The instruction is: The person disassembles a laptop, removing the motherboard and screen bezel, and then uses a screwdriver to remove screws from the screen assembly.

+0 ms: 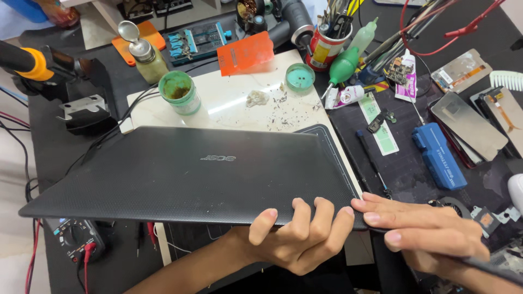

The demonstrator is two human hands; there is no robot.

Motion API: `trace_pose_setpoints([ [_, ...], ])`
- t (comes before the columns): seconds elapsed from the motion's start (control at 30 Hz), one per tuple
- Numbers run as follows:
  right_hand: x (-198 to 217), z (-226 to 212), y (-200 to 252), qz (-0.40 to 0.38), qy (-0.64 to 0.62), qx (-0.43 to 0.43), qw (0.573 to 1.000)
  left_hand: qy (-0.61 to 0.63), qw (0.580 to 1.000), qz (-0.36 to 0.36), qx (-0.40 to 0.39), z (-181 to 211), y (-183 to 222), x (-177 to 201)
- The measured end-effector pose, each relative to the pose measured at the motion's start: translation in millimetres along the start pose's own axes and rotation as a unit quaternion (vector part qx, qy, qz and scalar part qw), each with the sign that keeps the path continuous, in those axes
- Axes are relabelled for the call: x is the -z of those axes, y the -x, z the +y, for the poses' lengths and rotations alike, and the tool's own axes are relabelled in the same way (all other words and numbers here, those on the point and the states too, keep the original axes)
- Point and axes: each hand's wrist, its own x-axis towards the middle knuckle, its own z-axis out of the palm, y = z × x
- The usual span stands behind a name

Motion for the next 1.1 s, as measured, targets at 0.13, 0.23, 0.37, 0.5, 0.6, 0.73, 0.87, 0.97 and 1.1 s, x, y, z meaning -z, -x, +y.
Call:
trace_pose_setpoints([
  [0.13, -7, 15, 14, 0.06, -0.105, -0.06, 0.991, 0.002, 1.0, -0.002, 0.005, -6, -5, -1],
  [0.23, -12, 25, 18, 0.095, -0.169, -0.051, 0.98, 0.001, 1.0, -0.001, 0.008, -11, -9, 1],
  [0.37, -9, 29, 21, 0.079, -0.194, -0.054, 0.976, 0.003, 1.0, -0.005, 0.012, -11, -9, 1],
  [0.5, -8, 26, 14, 0.065, -0.158, -0.053, 0.984, 0.011, 1.0, -0.022, 0.019, -8, -6, 0],
  [0.6, -7, 16, -2, 0.07, -0.102, -0.058, 0.991, 0.012, 0.999, -0.028, 0.03, -8, -7, -3],
  [0.73, -7, -5, -27, 0.058, -0.01, -0.049, 0.997, 0.014, 0.998, -0.027, 0.054, -16, -21, -3],
  [0.87, 22, -22, -27, -0.127, -0.053, -0.08, 0.987, 0.03, 0.997, -0.03, 0.068, -34, -36, 8],
  [0.97, 33, -3, 13, -0.196, -0.074, -0.137, 0.968, 0.041, 0.996, -0.02, 0.071, -45, -41, 12],
  [1.1, 18, 23, 71, 0.022, 0.09, -0.118, 0.989, 0.03, 0.995, -0.029, 0.086, -57, -46, 17],
])
